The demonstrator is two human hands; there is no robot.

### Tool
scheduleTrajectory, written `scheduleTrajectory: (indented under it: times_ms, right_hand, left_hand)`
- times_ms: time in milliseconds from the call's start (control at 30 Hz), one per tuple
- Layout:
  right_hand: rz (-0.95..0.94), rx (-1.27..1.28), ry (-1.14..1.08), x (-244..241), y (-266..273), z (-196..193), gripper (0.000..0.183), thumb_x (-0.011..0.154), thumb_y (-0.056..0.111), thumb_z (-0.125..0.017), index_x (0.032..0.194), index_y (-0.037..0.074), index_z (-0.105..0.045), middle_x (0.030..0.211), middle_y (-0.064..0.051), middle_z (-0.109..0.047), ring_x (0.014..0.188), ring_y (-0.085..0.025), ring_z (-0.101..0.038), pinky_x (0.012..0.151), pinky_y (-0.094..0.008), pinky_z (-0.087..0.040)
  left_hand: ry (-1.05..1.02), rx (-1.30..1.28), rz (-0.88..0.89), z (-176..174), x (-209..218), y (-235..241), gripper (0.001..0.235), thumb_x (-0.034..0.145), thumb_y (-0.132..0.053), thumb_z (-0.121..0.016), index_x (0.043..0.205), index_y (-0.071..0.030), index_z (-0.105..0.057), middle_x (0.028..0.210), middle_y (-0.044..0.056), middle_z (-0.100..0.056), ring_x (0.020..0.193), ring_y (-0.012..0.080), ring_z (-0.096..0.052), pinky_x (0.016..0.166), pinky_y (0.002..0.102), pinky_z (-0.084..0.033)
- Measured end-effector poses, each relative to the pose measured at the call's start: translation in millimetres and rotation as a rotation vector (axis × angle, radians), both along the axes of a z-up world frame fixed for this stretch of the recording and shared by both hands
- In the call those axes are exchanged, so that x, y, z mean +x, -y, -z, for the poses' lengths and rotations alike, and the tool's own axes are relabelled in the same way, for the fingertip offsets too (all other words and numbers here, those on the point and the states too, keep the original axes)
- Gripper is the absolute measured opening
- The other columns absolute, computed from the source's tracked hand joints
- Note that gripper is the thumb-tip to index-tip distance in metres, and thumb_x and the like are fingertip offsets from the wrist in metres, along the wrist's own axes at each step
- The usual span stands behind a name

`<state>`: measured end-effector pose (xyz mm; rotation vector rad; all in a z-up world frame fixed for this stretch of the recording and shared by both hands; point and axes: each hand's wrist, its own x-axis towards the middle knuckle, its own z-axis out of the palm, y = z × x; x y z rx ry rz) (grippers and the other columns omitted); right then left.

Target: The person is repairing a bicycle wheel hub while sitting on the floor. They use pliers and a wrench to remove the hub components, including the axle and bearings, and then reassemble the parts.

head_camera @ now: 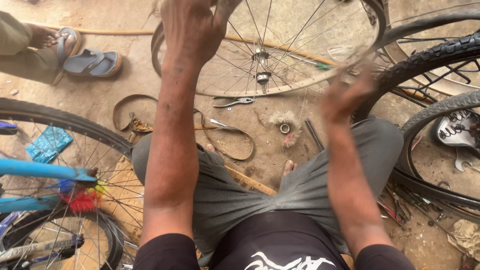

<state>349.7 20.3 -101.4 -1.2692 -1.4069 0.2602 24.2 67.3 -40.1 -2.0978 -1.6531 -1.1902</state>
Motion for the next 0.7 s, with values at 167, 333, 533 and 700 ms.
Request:
scheduleTrajectory:
  times_ms: [167,333,533,700]
  right_hand:
    - [-0.686,-0.847,0.440,-46,67,6,0.059,0.094,0.033,-0.073,0.138,-0.002,-0.053,0.094,-0.017,-0.076,0.077,-0.027,-0.074,0.071,-0.042,-0.057]
    - [-0.340,-0.602,0.639,-53,86,40,0.020,0.101,0.021,-0.066,0.117,0.009,-0.067,0.075,-0.016,-0.070,0.062,-0.035,-0.068,0.060,-0.050,-0.055]
    - [-0.223,-0.515,0.657,-46,48,65,0.010,0.096,0.021,-0.070,0.097,0.011,-0.072,0.074,-0.018,-0.070,0.069,-0.036,-0.069,0.065,-0.050,-0.056]
    - [-0.431,-0.626,0.738,-15,6,47,0.011,0.094,0.018,-0.067,0.101,0.014,-0.075,0.091,-0.013,-0.075,0.080,-0.030,-0.072,0.076,-0.045,-0.057]
  left_hand:
    - [-0.001,0.057,-0.031,4,16,9,0.057,0.107,-0.064,-0.047,0.080,-0.019,-0.072,0.068,-0.007,-0.073,0.045,0.0039,-0.041,0.041,0.028,-0.030]
    - [0.037,0.099,-0.029,-7,33,19,0.053,0.107,-0.061,-0.051,0.091,-0.016,-0.074,0.072,-0.007,-0.071,0.050,0.0018,-0.048,0.043,0.026,-0.036]
    - [0.042,0.081,-0.087,-21,40,22,0.035,0.102,-0.050,-0.070,0.092,-0.017,-0.075,0.065,-0.002,-0.065,0.050,0.0135,-0.055,0.046,0.032,-0.040]
    - [0.107,0.002,-0.095,-17,36,26,0.032,0.104,-0.041,-0.071,0.094,-0.011,-0.070,0.065,0.000,-0.063,0.051,0.0164,-0.058,0.048,0.033,-0.044]
